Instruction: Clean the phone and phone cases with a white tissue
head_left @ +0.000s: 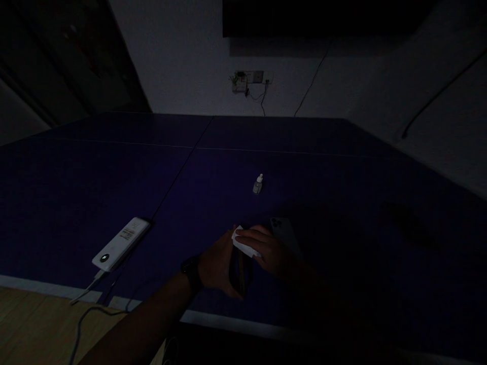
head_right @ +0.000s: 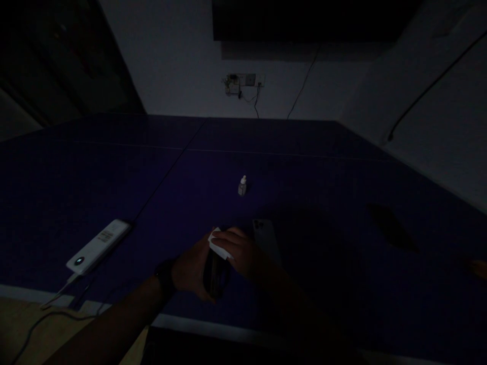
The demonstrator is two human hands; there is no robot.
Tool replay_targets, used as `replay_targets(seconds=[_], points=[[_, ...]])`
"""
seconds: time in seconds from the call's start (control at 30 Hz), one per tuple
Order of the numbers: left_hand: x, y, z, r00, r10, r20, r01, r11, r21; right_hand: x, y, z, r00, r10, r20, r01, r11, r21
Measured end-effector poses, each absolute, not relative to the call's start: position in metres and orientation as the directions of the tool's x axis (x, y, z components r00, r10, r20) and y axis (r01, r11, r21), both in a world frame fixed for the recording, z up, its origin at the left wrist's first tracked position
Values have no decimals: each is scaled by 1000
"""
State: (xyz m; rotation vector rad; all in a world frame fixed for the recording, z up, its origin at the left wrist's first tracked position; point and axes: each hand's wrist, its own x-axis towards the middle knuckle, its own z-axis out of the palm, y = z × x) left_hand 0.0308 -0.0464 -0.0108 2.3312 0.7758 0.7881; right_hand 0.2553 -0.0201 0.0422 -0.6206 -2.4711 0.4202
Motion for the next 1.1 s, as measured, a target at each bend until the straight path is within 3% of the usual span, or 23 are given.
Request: replay_targets(seconds=[0.1, 0.2, 0.4, 0.67, 0.8, 0.97, 1.1], points=[[30, -47, -14, 658, 660, 363, 333, -687, 646, 252, -21, 43, -717, 517, 468, 364, 849, -382], [28, -49, -20, 648, 681, 341, 367, -672, 643, 252, -39, 43, -746, 440, 500, 288, 890, -353], [26, -51, -23, 649, 701, 296, 389, -640, 663, 265, -71, 37, -856, 387, 343, 241, 885, -398], [30, -47, -5, 666, 653, 360, 339, -696, 633, 251, -9, 38, -724, 489, 486, 333, 865, -375], [29, -47, -9, 662, 655, 364, 343, -697, 630, 252, -28, 35, -736, 454, 502, 291, 882, -371], [27, -48, -19, 667, 664, 338, 356, -682, 639, 269, -80, 36, -853, 378, 361, 245, 899, -364], [26, -47, -19, 677, 664, 316, 365, -677, 640, 270, -82, 43, -858, 370, 356, 241, 902, -358]])
